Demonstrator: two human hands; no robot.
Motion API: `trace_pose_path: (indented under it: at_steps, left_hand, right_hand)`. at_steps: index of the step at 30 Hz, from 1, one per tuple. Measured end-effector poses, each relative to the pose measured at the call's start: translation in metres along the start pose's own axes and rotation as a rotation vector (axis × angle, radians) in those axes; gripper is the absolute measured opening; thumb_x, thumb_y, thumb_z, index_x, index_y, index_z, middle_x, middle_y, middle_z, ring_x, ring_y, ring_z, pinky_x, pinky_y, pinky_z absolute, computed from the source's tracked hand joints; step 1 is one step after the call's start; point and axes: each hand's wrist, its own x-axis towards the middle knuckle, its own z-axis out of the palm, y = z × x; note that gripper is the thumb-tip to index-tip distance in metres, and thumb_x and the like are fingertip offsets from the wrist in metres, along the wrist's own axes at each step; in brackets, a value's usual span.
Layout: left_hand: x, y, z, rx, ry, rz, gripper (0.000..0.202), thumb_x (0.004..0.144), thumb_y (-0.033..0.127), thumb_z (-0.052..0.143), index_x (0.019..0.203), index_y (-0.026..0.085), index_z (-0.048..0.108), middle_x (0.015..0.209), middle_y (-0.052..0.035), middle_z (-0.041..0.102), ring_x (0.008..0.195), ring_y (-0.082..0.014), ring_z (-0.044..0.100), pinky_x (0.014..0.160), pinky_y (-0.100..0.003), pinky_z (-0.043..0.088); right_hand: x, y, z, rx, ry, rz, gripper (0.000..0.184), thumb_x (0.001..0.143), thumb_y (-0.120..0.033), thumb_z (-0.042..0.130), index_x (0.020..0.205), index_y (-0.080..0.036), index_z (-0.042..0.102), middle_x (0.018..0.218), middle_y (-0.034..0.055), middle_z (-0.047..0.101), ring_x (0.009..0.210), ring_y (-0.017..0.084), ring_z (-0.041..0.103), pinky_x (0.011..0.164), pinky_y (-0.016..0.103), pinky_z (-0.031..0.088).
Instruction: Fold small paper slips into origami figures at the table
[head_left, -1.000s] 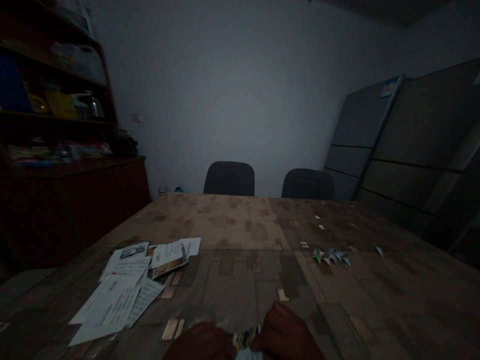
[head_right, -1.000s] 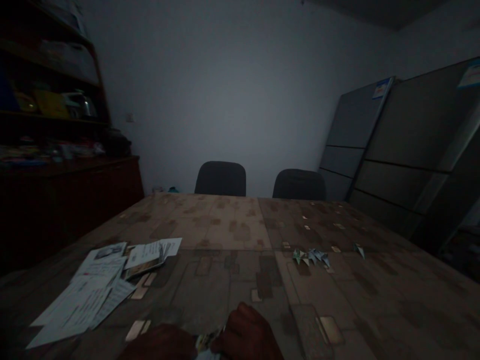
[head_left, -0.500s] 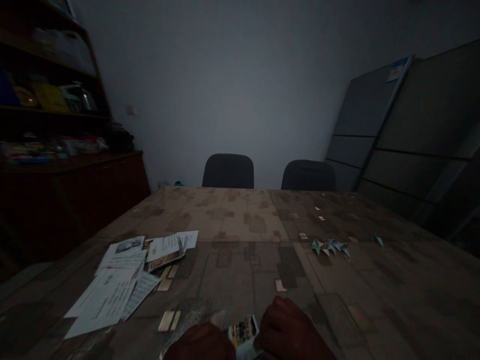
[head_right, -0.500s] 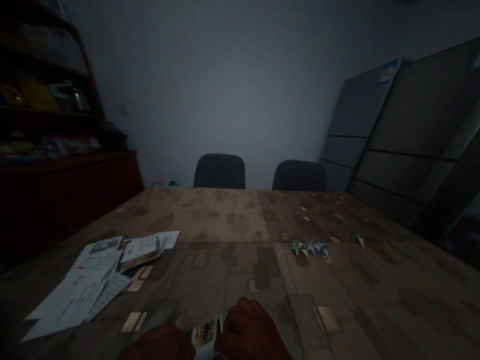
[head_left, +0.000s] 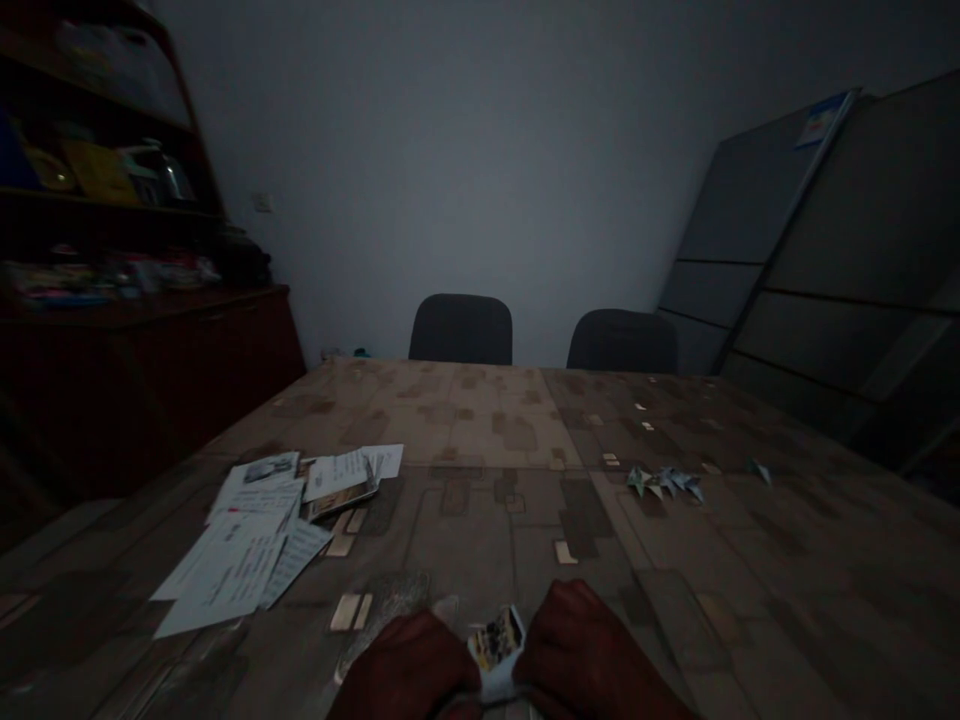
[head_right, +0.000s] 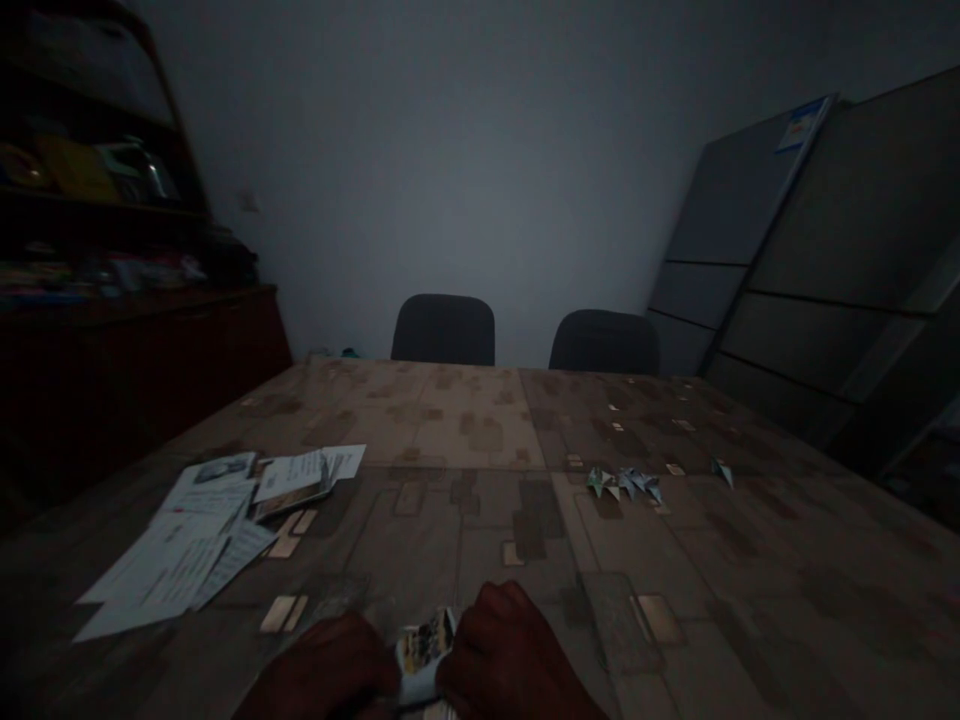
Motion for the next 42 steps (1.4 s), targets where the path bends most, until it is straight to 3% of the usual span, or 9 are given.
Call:
trace_pose_path:
  at_steps: [2,8,11,15,19,25,32,36,42]
  left_hand:
    - [0.001,0.001,-0.002,-0.026,-0.026,-0.035,0.004,0.084,0.024,0.066,0.084,0.021,0.064,0.077,-0.0037,0.073,0.069,-0.0217,0.067,0.060,-0.029,0.050]
    - [0.004,-0.001,-0.005,-0.016,-0.042,-0.050,0.021,0.090,0.040,0.060,0.087,0.020,0.063,0.081,-0.0065,0.071,0.074,-0.0248,0.065,0.065,-0.034,0.046]
    - [0.000,-0.006,0.002,-0.086,-0.011,-0.002,0.033,0.098,0.047,0.043,0.092,0.020,0.061,0.082,-0.0052,0.070,0.074,-0.0225,0.063,0.066,-0.033,0.044]
    - [-0.007,-0.013,0.013,-0.104,0.096,0.088,0.040,0.102,0.050,0.030,0.096,0.021,0.058,0.083,-0.0036,0.069,0.074,-0.0206,0.059,0.069,-0.034,0.041]
    - [-0.006,-0.013,0.020,-0.034,0.149,0.077,0.043,0.101,0.051,0.030,0.094,0.021,0.060,0.081,-0.0035,0.067,0.073,-0.0211,0.057,0.069,-0.036,0.038]
    - [0.001,-0.009,0.023,0.036,0.211,0.023,0.044,0.103,0.037,0.032,0.073,0.020,0.059,0.070,-0.0011,0.061,0.066,-0.0188,0.052,0.062,-0.033,0.033]
    - [-0.002,-0.006,0.017,-0.037,0.107,-0.034,0.026,0.096,0.042,0.049,0.086,0.022,0.063,0.080,-0.0029,0.064,0.075,-0.0227,0.054,0.067,-0.036,0.036]
    - [-0.001,-0.004,0.014,-0.039,0.097,-0.061,0.003,0.085,0.020,0.062,0.086,0.022,0.064,0.080,-0.0013,0.064,0.076,-0.0214,0.054,0.069,-0.035,0.036]
    - [0.003,0.000,0.009,-0.098,0.069,-0.161,0.017,0.074,0.006,0.070,0.075,0.021,0.061,0.080,0.0013,0.063,0.078,-0.0201,0.055,0.071,-0.034,0.036]
  right_hand:
    - [0.000,0.002,-0.004,0.016,0.026,-0.002,0.054,0.105,-0.040,0.027,0.070,-0.021,0.063,0.060,0.0023,0.061,0.062,0.018,0.051,0.058,0.033,0.029]
    - [0.004,0.001,-0.023,0.099,-0.175,0.078,0.031,0.099,-0.035,0.046,0.082,-0.021,0.067,0.074,0.0048,0.067,0.072,0.020,0.056,0.064,0.033,0.037]
    - [0.003,0.000,-0.021,0.109,-0.133,0.064,0.030,0.100,-0.037,0.046,0.085,-0.021,0.067,0.073,0.0038,0.067,0.070,0.019,0.056,0.063,0.032,0.037]
    - [0.003,0.004,-0.015,0.090,0.092,-0.026,0.039,0.105,-0.026,0.035,0.079,-0.020,0.063,0.065,0.0019,0.066,0.063,0.017,0.054,0.064,0.032,0.036]
    - [0.003,0.005,-0.017,0.198,-0.001,0.052,0.025,0.102,-0.021,0.041,0.088,-0.019,0.062,0.074,0.0041,0.070,0.071,0.018,0.058,0.072,0.034,0.039]
    - [0.003,-0.001,-0.019,0.241,-0.132,0.107,0.020,0.097,-0.025,0.051,0.084,-0.019,0.064,0.078,0.0033,0.069,0.075,0.019,0.058,0.075,0.035,0.037]
    - [0.006,0.000,-0.027,0.309,-0.175,0.142,0.031,0.102,-0.031,0.045,0.087,-0.019,0.069,0.086,0.0043,0.072,0.082,0.020,0.059,0.079,0.037,0.037]
    - [0.009,0.001,-0.035,0.409,-0.201,0.165,0.035,0.104,-0.035,0.042,0.092,-0.019,0.070,0.085,0.0046,0.072,0.083,0.020,0.060,0.082,0.037,0.037]
    - [0.010,-0.002,-0.031,0.465,-0.184,0.315,0.025,0.096,-0.024,0.052,0.080,-0.019,0.070,0.080,0.0030,0.071,0.081,0.019,0.060,0.083,0.038,0.037]
